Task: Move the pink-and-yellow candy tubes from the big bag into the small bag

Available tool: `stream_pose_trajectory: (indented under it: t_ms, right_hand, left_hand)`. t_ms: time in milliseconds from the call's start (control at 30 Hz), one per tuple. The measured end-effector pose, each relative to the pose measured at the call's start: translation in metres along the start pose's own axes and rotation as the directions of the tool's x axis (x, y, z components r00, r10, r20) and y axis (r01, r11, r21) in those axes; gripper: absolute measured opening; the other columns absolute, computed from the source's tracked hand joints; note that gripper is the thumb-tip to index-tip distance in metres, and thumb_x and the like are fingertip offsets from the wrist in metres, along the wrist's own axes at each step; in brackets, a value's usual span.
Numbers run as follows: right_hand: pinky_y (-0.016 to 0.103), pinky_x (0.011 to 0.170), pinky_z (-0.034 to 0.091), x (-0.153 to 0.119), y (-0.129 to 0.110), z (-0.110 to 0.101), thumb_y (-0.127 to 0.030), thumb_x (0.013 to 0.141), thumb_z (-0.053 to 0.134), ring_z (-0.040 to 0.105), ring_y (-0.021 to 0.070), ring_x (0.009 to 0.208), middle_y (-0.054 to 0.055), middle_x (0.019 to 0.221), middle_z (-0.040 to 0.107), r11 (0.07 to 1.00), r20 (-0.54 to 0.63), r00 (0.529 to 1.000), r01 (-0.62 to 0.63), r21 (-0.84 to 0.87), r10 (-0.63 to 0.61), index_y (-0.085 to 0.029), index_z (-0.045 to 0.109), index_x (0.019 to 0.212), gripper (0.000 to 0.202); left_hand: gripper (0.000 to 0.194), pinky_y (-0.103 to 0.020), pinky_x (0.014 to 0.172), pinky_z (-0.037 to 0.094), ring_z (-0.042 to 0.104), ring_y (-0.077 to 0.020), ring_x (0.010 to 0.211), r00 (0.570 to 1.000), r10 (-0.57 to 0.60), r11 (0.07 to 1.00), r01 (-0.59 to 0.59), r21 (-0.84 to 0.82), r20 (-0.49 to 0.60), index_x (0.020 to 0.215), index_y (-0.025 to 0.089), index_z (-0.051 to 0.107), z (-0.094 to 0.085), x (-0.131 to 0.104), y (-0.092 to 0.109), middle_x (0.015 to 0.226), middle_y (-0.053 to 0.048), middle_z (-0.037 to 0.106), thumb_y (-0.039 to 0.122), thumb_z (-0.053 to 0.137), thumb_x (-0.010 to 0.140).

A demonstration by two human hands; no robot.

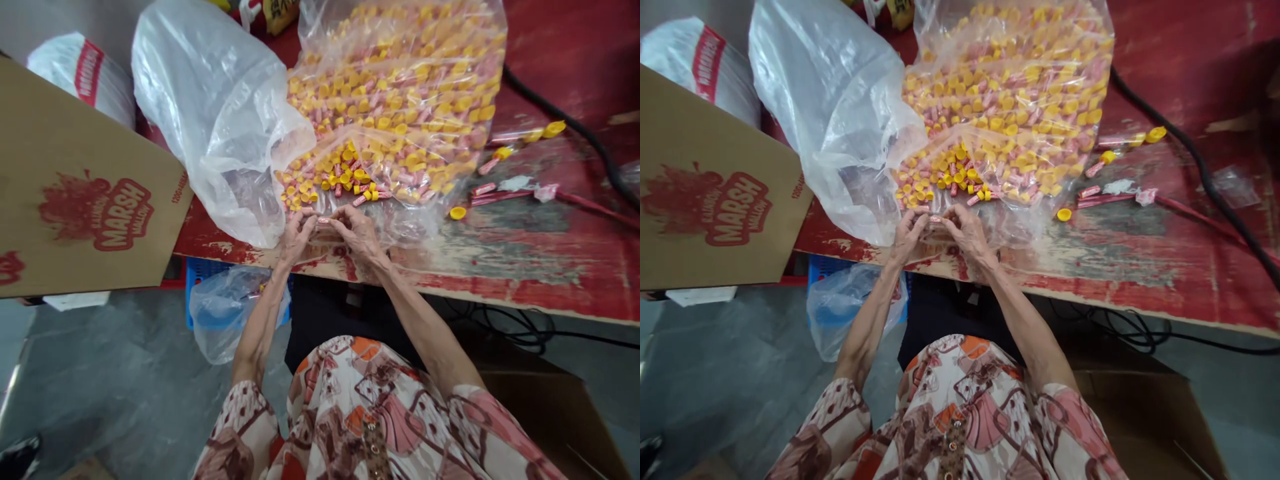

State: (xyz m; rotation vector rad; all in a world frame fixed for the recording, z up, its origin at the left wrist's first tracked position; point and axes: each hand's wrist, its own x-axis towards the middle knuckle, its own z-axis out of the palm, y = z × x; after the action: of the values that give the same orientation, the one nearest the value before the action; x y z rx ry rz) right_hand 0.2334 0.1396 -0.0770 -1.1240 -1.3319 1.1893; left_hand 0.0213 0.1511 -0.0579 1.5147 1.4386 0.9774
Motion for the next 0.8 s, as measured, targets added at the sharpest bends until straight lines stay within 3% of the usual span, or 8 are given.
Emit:
stream_pose_trajectory:
  t_ms: [100, 200, 267, 367, 533, 667, 800]
  right_hand:
    - [0.033, 0.082, 0.052, 0.0, 0.005, -0.001, -0.036, 0.107, 0.066, 0.063, 0.0197, 0.082, 0.001, 0.094, 0.071, 0.993, 0.039, 0.995, 0.091, -0.072, -0.089, -0.024, 0.069, 0.108, 0.012]
    - [0.04, 0.099, 0.058, 0.003, 0.016, -0.002, -0.028, 0.11, 0.056, 0.07, 0.0248, 0.102, 0.008, 0.113, 0.074, 0.947, -0.056, 0.968, 0.227, -0.228, -0.245, -0.024, 0.07, 0.112, 0.015]
    - [0.045, 0.109, 0.058, 0.005, 0.025, -0.003, -0.026, 0.115, 0.049, 0.07, 0.0278, 0.116, 0.011, 0.122, 0.073, 0.909, -0.146, 0.942, 0.24, -0.341, -0.303, -0.024, 0.07, 0.118, 0.022]
    - [0.051, 0.117, 0.057, 0.007, 0.037, -0.007, -0.026, 0.121, 0.04, 0.068, 0.0305, 0.131, 0.015, 0.137, 0.07, 0.865, -0.249, 0.93, 0.122, -0.487, -0.271, -0.023, 0.071, 0.134, 0.034]
    - [0.061, 0.12, 0.055, 0.01, 0.039, -0.01, -0.019, 0.12, 0.039, 0.064, 0.0358, 0.144, 0.021, 0.17, 0.059, 0.738, -0.27, 0.952, -0.076, -0.671, -0.147, -0.02, 0.066, 0.159, 0.048]
    - [0.058, 0.119, 0.052, 0.011, 0.025, -0.011, -0.016, 0.12, 0.039, 0.066, 0.0342, 0.137, 0.021, 0.163, 0.063, 0.679, -0.24, 0.967, -0.124, -0.723, -0.08, -0.019, 0.07, 0.152, 0.044]
    - [0.051, 0.119, 0.045, 0.011, 0.012, -0.015, -0.016, 0.122, 0.038, 0.06, 0.0313, 0.14, 0.022, 0.154, 0.066, 0.653, -0.266, 0.962, -0.165, -0.739, -0.058, -0.013, 0.073, 0.14, 0.039]
  left_hand:
    - [0.027, -0.026, 0.075, 0.057, 0.071, -0.0152, 0.08, 0.999, 0.035, 0.989, -0.037, 0.145, 0.021, 0.115, 0.024, 0.074, 0.005, -0.004, 0.006, 0.101, -0.003, 0.077, 0.05, 0.069, 0.113]
    - [0.019, -0.029, 0.084, 0.058, 0.073, -0.0177, 0.087, 0.99, 0.128, 0.906, -0.144, 0.398, 0.067, 0.116, 0.023, 0.074, 0.014, -0.007, 0.016, 0.106, -0.004, 0.079, 0.039, 0.065, 0.115]
    - [0.016, -0.031, 0.092, 0.058, 0.075, -0.021, 0.098, 0.973, 0.181, 0.813, -0.231, 0.534, 0.145, 0.118, 0.023, 0.073, 0.021, -0.008, 0.022, 0.112, -0.007, 0.08, 0.035, 0.063, 0.117]
    - [0.013, -0.034, 0.101, 0.056, 0.074, -0.0261, 0.116, 0.938, 0.203, 0.674, -0.343, 0.655, 0.282, 0.119, 0.023, 0.07, 0.031, -0.004, 0.032, 0.12, -0.01, 0.078, 0.031, 0.06, 0.119]
    - [0.006, -0.036, 0.102, 0.052, 0.072, -0.0278, 0.119, 0.904, 0.087, 0.563, -0.39, 0.728, 0.418, 0.119, 0.02, 0.066, 0.036, 0.017, 0.047, 0.125, -0.013, 0.076, 0.025, 0.065, 0.117]
    - [0.006, -0.033, 0.095, 0.052, 0.072, -0.0234, 0.106, 0.892, 0.02, 0.604, -0.371, 0.706, 0.451, 0.118, 0.019, 0.07, 0.026, 0.033, 0.059, 0.116, -0.009, 0.079, 0.023, 0.068, 0.114]
    - [0.011, -0.031, 0.088, 0.052, 0.072, -0.0213, 0.094, 0.895, 0.003, 0.652, -0.34, 0.678, 0.446, 0.115, 0.02, 0.074, 0.019, 0.03, 0.065, 0.102, -0.004, 0.079, 0.028, 0.068, 0.111]
